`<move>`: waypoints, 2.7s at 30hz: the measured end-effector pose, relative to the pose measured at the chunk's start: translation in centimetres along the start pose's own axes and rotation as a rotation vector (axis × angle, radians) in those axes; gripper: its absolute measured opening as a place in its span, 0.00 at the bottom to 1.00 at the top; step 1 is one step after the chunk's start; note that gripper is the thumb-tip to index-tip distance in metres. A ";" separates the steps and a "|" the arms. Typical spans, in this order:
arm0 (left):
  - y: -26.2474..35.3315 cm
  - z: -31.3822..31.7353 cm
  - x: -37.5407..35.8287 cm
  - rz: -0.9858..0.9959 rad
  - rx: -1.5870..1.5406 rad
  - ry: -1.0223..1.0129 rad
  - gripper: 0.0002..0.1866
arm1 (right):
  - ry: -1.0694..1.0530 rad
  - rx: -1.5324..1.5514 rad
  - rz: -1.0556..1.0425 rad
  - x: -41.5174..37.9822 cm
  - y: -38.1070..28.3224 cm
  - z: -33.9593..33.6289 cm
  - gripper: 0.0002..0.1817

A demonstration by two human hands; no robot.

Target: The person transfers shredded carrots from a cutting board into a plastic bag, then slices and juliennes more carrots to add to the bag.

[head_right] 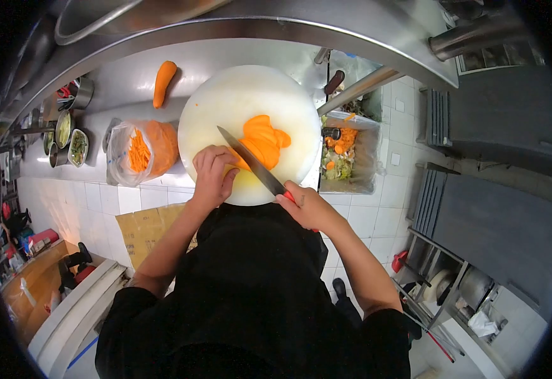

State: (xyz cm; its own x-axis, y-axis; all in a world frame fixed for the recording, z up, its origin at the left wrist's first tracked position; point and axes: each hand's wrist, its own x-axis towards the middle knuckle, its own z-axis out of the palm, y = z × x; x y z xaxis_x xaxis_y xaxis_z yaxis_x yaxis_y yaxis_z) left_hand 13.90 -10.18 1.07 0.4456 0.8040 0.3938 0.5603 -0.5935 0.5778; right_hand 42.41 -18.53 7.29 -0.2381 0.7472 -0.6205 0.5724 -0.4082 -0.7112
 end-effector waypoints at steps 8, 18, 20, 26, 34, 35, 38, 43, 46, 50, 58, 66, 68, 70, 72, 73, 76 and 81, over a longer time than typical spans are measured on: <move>-6.6 -2.2 2.3 0.020 -0.153 -0.077 0.27 | 0.397 0.328 -0.006 -5.1 2.0 -1.7 0.13; -6.7 -2.3 15.0 0.111 0.458 -0.039 0.21 | 0.484 -0.066 0.044 -3.9 5.3 -3.0 0.18; -4.8 -2.7 12.2 0.049 0.152 -0.153 0.25 | 0.466 -0.151 0.003 -3.4 6.6 -3.2 0.17; 1.2 -0.4 4.2 -0.141 -0.206 -0.283 0.31 | 0.415 -0.227 -0.087 -2.6 8.7 -4.0 0.17; 0.1 1.2 2.8 -0.016 -0.122 -0.181 0.28 | 0.371 -0.297 -0.177 -2.2 9.1 -5.9 0.19; -0.2 1.0 2.9 -0.010 -0.139 -0.190 0.28 | 0.365 -0.268 -0.149 -2.2 9.1 -5.8 0.19; -0.3 -0.2 3.6 0.022 -0.158 -0.208 0.23 | 0.385 -0.197 -0.068 -2.6 7.8 -4.9 0.19; -4.4 -2.8 2.6 -0.259 -0.408 -0.241 0.16 | 0.407 -0.035 0.106 -3.2 5.6 -3.1 0.19; -8.1 -6.0 5.5 -0.612 -0.280 -0.113 0.16 | 0.467 -0.011 0.134 -3.2 5.1 -2.3 0.20; -9.1 -6.8 7.3 -0.481 0.087 -0.137 0.22 | 0.451 -0.041 0.173 -3.3 4.0 -2.2 0.19; -10.0 -6.1 5.0 -0.067 0.225 -0.167 0.31 | 0.482 -0.141 0.040 -2.5 6.3 -2.4 0.18; -7.5 -6.6 7.2 -0.101 0.439 -0.480 0.34 | 0.396 -0.168 0.040 -3.0 5.5 -4.1 0.20; -7.9 -6.6 7.2 -0.107 0.412 -0.492 0.34 | 0.411 -0.176 -0.007 -2.8 6.1 -3.9 0.19; -7.4 -6.9 7.6 -0.132 0.339 -0.477 0.33 | 0.454 -0.192 -0.092 -2.5 6.9 -3.7 0.18; -7.9 -6.8 7.6 -0.109 0.365 -0.497 0.33 | 0.420 -0.193 -0.004 -2.8 6.2 -3.8 0.19; -8.3 -6.9 7.6 -0.096 0.378 -0.509 0.33 | 0.415 -0.193 0.011 -2.8 6.1 -3.8 0.19; -8.5 -7.0 8.0 -0.095 0.385 -0.546 0.32 | 0.423 -0.199 -0.008 -2.8 6.4 -3.5 0.20; -4.4 -4.3 6.9 0.075 0.265 -0.378 0.31 | 0.507 -0.226 -0.103 -2.1 8.2 -2.8 0.18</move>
State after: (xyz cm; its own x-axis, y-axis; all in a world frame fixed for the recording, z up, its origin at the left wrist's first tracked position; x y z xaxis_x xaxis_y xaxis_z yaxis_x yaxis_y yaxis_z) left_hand 11.52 -1.81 4.31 0.6874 0.7178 0.1109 0.6538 -0.6780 0.3359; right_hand 49.79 -21.94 3.67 0.0730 0.9587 -0.2750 0.7334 -0.2385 -0.6366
